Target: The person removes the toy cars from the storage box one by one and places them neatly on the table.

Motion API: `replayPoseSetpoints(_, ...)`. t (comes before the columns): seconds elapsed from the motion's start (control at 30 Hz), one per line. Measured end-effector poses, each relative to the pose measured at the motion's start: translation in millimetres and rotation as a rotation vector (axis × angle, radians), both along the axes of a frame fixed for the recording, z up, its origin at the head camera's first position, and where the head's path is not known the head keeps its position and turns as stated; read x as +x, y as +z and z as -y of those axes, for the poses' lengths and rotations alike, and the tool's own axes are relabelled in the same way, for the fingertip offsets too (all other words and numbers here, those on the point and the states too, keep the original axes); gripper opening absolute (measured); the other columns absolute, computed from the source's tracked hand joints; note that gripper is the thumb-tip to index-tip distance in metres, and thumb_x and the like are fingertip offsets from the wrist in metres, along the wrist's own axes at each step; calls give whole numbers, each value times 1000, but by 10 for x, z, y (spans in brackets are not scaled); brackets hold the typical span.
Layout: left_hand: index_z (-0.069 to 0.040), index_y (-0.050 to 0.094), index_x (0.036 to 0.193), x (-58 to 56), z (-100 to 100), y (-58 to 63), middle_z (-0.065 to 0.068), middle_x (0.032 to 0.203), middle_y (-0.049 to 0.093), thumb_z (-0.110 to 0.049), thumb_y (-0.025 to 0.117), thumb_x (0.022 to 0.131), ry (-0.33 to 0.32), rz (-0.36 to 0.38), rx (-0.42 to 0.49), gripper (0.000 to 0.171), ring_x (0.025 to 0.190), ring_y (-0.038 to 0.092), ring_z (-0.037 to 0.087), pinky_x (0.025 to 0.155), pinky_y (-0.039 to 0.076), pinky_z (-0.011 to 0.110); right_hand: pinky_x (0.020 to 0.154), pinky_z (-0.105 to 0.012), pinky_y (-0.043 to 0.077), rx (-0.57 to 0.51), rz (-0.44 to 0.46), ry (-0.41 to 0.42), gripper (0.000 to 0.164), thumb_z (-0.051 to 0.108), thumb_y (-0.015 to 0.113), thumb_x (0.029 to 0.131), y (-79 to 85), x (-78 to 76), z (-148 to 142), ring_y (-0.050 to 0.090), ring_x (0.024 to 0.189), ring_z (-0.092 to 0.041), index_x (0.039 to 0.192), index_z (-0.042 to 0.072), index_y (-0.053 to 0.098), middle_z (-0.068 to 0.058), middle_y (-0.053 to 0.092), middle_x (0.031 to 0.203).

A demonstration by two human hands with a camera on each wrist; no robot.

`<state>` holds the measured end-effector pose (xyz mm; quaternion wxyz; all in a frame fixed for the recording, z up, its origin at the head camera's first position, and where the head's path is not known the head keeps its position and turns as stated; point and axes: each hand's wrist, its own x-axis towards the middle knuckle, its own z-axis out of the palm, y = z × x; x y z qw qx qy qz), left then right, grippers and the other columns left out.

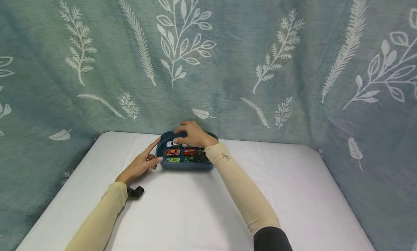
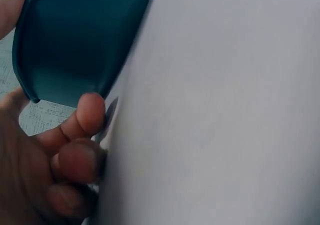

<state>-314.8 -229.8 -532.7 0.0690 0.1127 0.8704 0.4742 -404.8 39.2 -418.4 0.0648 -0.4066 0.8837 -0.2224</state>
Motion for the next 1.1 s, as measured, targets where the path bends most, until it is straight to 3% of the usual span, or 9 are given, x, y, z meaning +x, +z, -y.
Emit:
replayPoseSetpoints(0.13, -55, 11, 167, 5, -73, -3, 9, 74, 68, -48, 64, 103, 12, -10, -3, 83, 70, 61, 25, 68, 46, 38, 123, -68, 27, -24, -4, -54, 38, 33, 70, 104, -200, -85, 95, 36, 154, -45, 135, 12, 74, -23, 44, 165)
replayPoseSetpoints(0.23, -56, 13, 167, 6, -92, 5, 10, 73, 68, -47, 66, 103, 18, -1, 24, 84, 70, 62, 26, 68, 47, 39, 124, -67, 25, -17, 49, -93, 37, 32, 72, 103, -308, -128, 132, 34, 155, -45, 134, 13, 75, -21, 42, 166)
replayPoseSetpoints(0.4, -56, 15, 166, -3, -85, 13, 9, 71, 66, -46, 68, 102, 25, 6, 47, 84, 70, 62, 26, 67, 46, 39, 125, -65, 24, 14, 107, -118, 39, 32, 72, 102, -386, -223, 156, 31, 157, -46, 136, 13, 74, -22, 39, 167)
replayPoseSetpoints(0.5, -57, 16, 166, -11, -90, 24, 9, 70, 66, -46, 68, 101, 30, 2, 53, 84, 70, 62, 26, 68, 46, 39, 124, -67, 23, 62, 82, -141, 38, 32, 74, 101, -410, -273, 157, 34, 155, -45, 134, 14, 75, -19, 42, 166)
replayPoseSetpoints(0.77, -57, 17, 165, -47, -48, 47, 9, 70, 66, -46, 69, 101, 44, -8, 56, 84, 69, 62, 25, 68, 46, 38, 116, -62, 36, 110, -10, -138, 33, 32, 76, 99, -466, -356, 212, 55, 141, -36, 128, 15, 79, -11, 66, 147)
replayPoseSetpoints(1.1, -51, 18, 168, -11, 6, -21, 10, 71, 67, -43, 70, 100, 69, 4, 64, 86, 70, 64, 24, 71, 47, 37, 107, -55, 42, 159, -88, -168, 28, 36, 83, 92, -616, -353, 360, 60, 130, -33, 117, 22, 84, -10, 70, 135)
